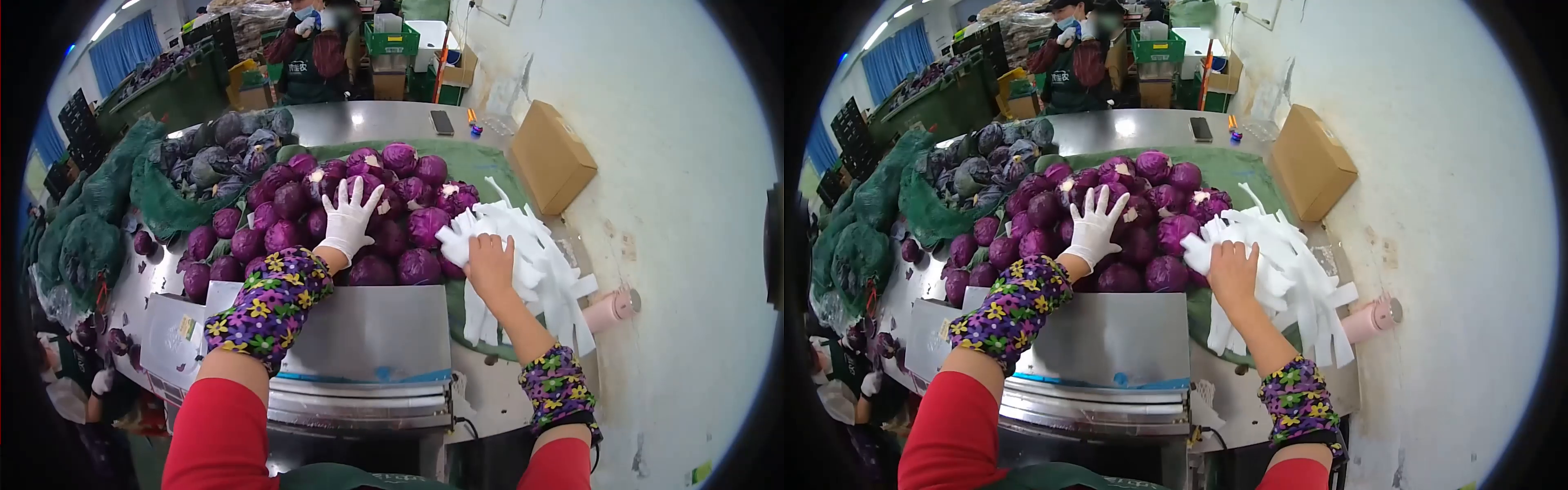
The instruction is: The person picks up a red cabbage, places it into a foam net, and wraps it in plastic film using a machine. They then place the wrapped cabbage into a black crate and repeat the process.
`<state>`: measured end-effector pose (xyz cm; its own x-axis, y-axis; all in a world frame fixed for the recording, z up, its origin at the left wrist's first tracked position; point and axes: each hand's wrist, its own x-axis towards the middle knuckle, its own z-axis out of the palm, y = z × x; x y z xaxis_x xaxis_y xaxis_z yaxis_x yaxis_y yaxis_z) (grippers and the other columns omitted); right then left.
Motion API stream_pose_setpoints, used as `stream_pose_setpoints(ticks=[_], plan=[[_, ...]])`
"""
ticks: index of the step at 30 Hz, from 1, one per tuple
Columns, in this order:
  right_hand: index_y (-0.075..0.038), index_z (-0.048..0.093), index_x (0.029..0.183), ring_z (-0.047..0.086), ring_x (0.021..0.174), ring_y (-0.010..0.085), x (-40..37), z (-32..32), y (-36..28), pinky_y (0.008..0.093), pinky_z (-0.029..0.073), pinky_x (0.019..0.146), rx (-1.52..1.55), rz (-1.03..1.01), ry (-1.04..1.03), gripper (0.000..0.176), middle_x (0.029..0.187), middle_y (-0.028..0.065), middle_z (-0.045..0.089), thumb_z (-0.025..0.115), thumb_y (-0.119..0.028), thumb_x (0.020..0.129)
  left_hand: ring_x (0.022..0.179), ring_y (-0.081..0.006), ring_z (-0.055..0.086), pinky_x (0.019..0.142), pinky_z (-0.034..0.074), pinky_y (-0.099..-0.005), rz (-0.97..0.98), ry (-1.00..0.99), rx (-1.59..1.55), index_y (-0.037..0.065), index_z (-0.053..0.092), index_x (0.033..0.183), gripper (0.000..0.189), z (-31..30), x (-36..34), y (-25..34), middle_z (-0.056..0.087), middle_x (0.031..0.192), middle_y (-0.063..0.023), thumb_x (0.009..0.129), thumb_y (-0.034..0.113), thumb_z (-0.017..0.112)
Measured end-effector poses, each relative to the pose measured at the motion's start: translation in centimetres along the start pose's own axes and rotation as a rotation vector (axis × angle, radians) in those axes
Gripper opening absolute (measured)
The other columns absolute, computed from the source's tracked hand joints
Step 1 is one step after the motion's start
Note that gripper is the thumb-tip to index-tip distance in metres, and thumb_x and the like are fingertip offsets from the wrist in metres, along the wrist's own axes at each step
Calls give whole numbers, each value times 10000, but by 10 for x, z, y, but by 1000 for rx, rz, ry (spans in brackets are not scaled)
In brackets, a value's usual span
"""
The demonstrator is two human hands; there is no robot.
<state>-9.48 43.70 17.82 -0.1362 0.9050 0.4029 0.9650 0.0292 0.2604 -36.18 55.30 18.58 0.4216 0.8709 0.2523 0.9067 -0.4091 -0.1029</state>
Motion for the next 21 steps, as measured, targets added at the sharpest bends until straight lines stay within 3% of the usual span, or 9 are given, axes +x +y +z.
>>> stream_pose_setpoints(ticks=[3, 7, 10, 11, 13, 14, 15, 17, 21], plan=[[-42, 643, 938, 596, 868, 273, 14, -1, 17, 503, 396, 929, 147, 103, -53, 275, 901, 93, 636, 612, -285, 810, 1332, -428, 281, 878, 459, -601, -17, 77, -123, 396, 189, 1452, 1066, 23, 14, -6, 288, 1461, -161, 606, 314, 831], [14, 628, 950, 608, 887, 383, 34, -37, 49, 470, 450, 816, 595, 467, 10, 409, 904, 204, 643, 555, -382, 876, 1225, -444, 405, 969, 444, -443, -49, 282, -555, 195, 332, 1408, 888, 27, 11, -20, 408, 1318, -258, 623, 191, 747], [39, 612, 988, 600, 888, 419, 52, -34, 92, 468, 449, 785, 744, 515, 15, 456, 899, 257, 631, 529, -399, 895, 1201, -370, 464, 918, 473, -486, -527, -128, -1652, 173, 257, 1455, 867, 29, 29, -53, 388, 1372, -202, 712, 215, 701], [52, 599, 1016, 596, 883, 423, 56, -42, 99, 463, 445, 782, 853, 542, -78, 472, 906, 277, 622, 516, -399, 902, 1194, -354, 464, 860, 472, -585, -756, -342, -1714, 188, 183, 1482, 889, 1, 16, -56, 341, 1414, -156, 745, 228, 679], [55, 567, 1080, 590, 857, 398, 64, -75, 115, 446, 442, 772, 759, 635, -38, 396, 902, 257, 618, 504, -303, 924, 1179, -358, 475, 813, 463, -647, -660, -341, -1861, 197, 142, 1490, 904, -18, -13, -61, 305, 1430, -132, 756, 228, 668], [79, 549, 1077, 585, 846, 331, 63, -89, 113, 401, 444, 774, 597, 540, 392, 407, 871, 217, 611, 500, -300, 939, 1175, -345, 482, 820, 474, -625, -640, -319, -1890, 194, 139, 1491, 905, -35, -31, -60, 302, 1430, -125, 758, 231, 669], [103, 530, 1075, 580, 835, 263, 60, -103, 109, 356, 445, 776, 423, 424, 809, 420, 840, 178, 603, 496, -298, 953, 1155, -300, 504, 832, 501, -559, -623, -258, -1920, 181, 157, 1489, 881, -54, -52, -62, 359, 1387, -130, 766, 175, 662], [1, 572, 1106, 599, 770, 305, 51, -149, 94, 399, 446, 696, 479, 268, 940, 224, 845, 176, 626, 497, -126, 939, 1116, -230, 522, 935, 467, -393, -387, -63, -1818, 170, 158, 1497, 893, -74, -93, -71, 448, 1280, -126, 758, 71, 651], [71, 553, 1096, 577, 838, 185, 7, -208, 23, 322, 455, 767, 790, 487, 380, 349, 878, 135, 623, 502, -248, 963, 1168, -219, 451, 1024, 371, -330, -229, 109, -1438, 158, 109, 1510, 998, -123, -186, -78, 410, 1266, -125, 704, 18, 681]])
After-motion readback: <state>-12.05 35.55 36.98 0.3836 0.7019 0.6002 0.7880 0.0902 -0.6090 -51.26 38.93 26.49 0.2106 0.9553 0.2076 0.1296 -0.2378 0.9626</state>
